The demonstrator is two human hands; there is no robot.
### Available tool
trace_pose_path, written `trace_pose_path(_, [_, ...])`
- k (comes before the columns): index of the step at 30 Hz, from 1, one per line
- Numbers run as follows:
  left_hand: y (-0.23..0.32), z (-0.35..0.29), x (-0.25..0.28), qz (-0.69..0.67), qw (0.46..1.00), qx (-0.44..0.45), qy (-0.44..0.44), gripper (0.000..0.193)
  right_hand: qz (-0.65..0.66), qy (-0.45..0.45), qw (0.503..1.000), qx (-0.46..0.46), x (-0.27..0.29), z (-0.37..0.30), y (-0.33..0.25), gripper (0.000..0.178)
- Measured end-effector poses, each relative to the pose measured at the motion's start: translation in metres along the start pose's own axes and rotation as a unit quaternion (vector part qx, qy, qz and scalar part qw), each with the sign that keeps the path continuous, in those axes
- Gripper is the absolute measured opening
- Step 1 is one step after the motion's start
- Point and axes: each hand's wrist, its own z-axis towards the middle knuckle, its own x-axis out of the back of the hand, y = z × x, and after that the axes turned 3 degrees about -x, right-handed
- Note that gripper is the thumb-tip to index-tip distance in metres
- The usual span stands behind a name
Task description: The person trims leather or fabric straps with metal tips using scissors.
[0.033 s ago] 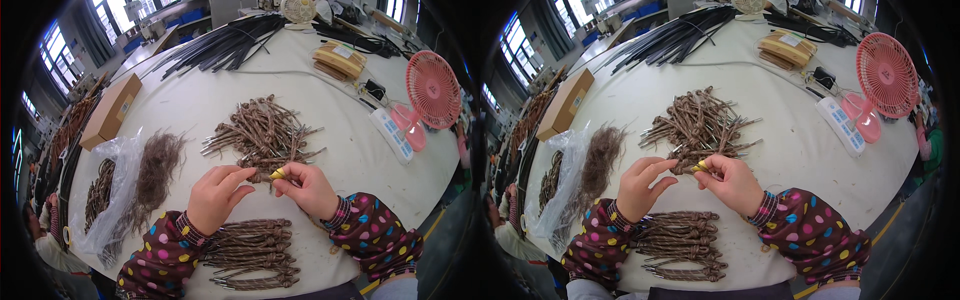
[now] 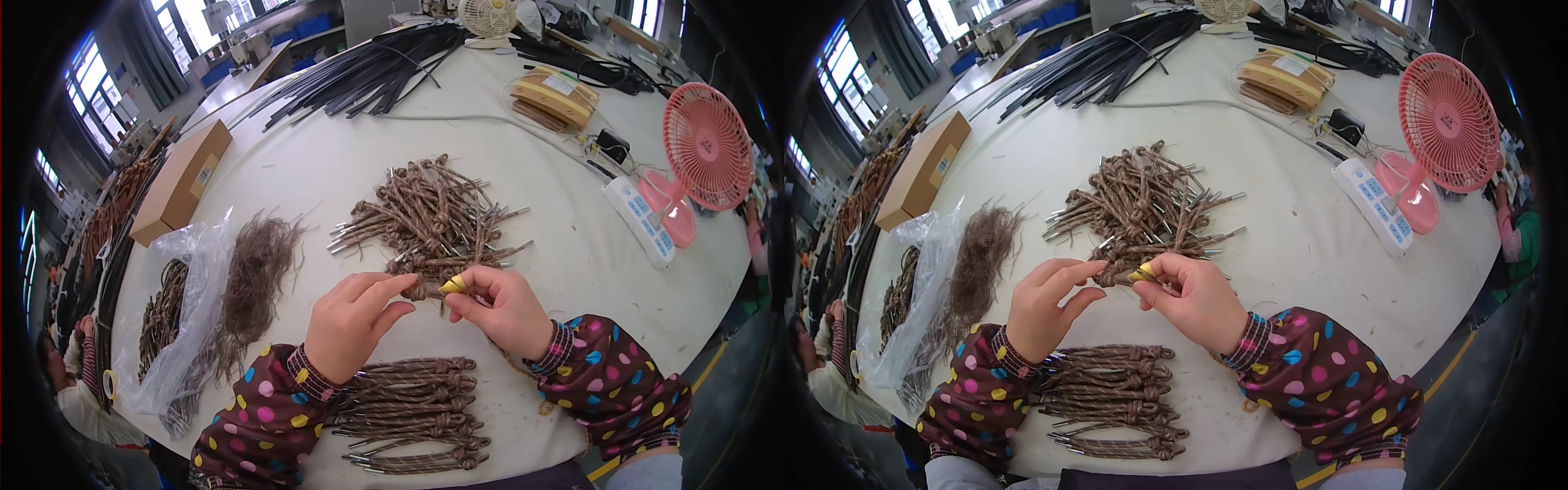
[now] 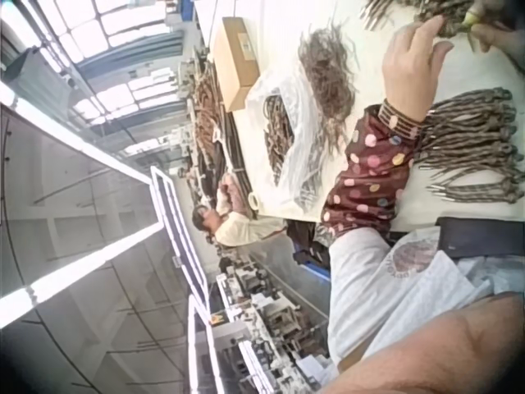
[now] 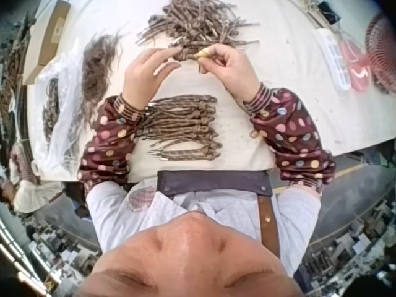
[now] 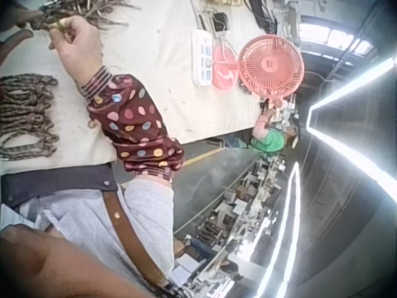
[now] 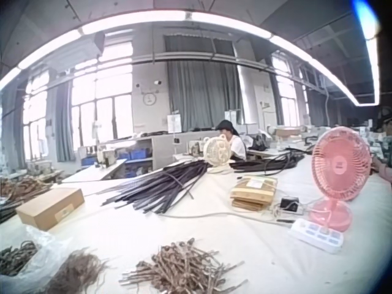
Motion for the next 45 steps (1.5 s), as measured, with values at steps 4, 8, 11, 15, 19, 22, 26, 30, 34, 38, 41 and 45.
trace_pose_path(4, [0.003, 0.001, 0.003, -0.084, 0.993, 0.078, -0.027, 0.034, -0.009, -0.005, 1.0, 0.003, -0.001, 0.0, 0.003, 0.015])
trace_pose_path(8, [-0.004, -0.002, 0.002, -0.34, 0.904, 0.254, -0.048, 0.03, 0.03, -0.031, 0.999, 0.005, -0.001, 0.001, 0.003, 0.018])
trace_pose_path(11, [-0.003, -0.003, 0.003, -0.335, 0.906, 0.253, -0.059, 0.028, 0.005, -0.04, 0.999, 0.007, 0.0, 0.002, -0.004, 0.027])
trace_pose_path(15, [0.001, 0.0, 0.004, -0.216, 0.956, 0.192, -0.053, 0.027, 0.041, -0.017, 0.998, 0.032, -0.005, 0.009, -0.009, 0.041])
trace_pose_path(19, [0.003, -0.004, 0.003, -0.23, 0.957, 0.175, -0.02, 0.032, 0.068, 0.003, 0.997, 0.046, -0.017, 0.017, -0.012, 0.046])
trace_pose_path(22, [0.001, -0.004, -0.001, -0.336, 0.919, 0.209, 0.005, 0.04, 0.057, 0.013, 0.997, 0.049, -0.017, 0.016, -0.013, 0.049])
trace_pose_path(26, [-0.002, -0.004, -0.003, -0.262, 0.947, 0.183, -0.021, 0.044, 0.015, 0.035, 0.999, 0.036, -0.016, 0.013, -0.014, 0.05])
trace_pose_path(30, [0.0, -0.002, -0.003, -0.132, 0.988, 0.082, 0.005, 0.042, 0.007, 0.051, 0.998, 0.043, -0.018, 0.012, -0.014, 0.052])
trace_pose_path(34, [0.0, -0.004, -0.004, -0.086, 0.995, 0.039, 0.025, 0.041, 0.01, 0.052, 0.998, 0.045, -0.02, 0.012, -0.012, 0.05])
trace_pose_path(38, [0.003, -0.003, -0.005, -0.102, 0.994, 0.018, 0.03, 0.042, 0.165, 0.034, 0.985, 0.036, -0.02, 0.015, -0.005, 0.039])
trace_pose_path(41, [0.002, -0.006, -0.004, -0.149, 0.987, 0.064, 0.017, 0.041, 0.269, -0.014, 0.962, -0.051, -0.012, 0.013, -0.014, 0.027])
trace_pose_path(45, [-0.005, -0.011, -0.011, -0.306, 0.94, 0.153, 0.005, 0.037, 0.406, -0.091, 0.89, -0.184, -0.005, 0.014, -0.016, 0.008])
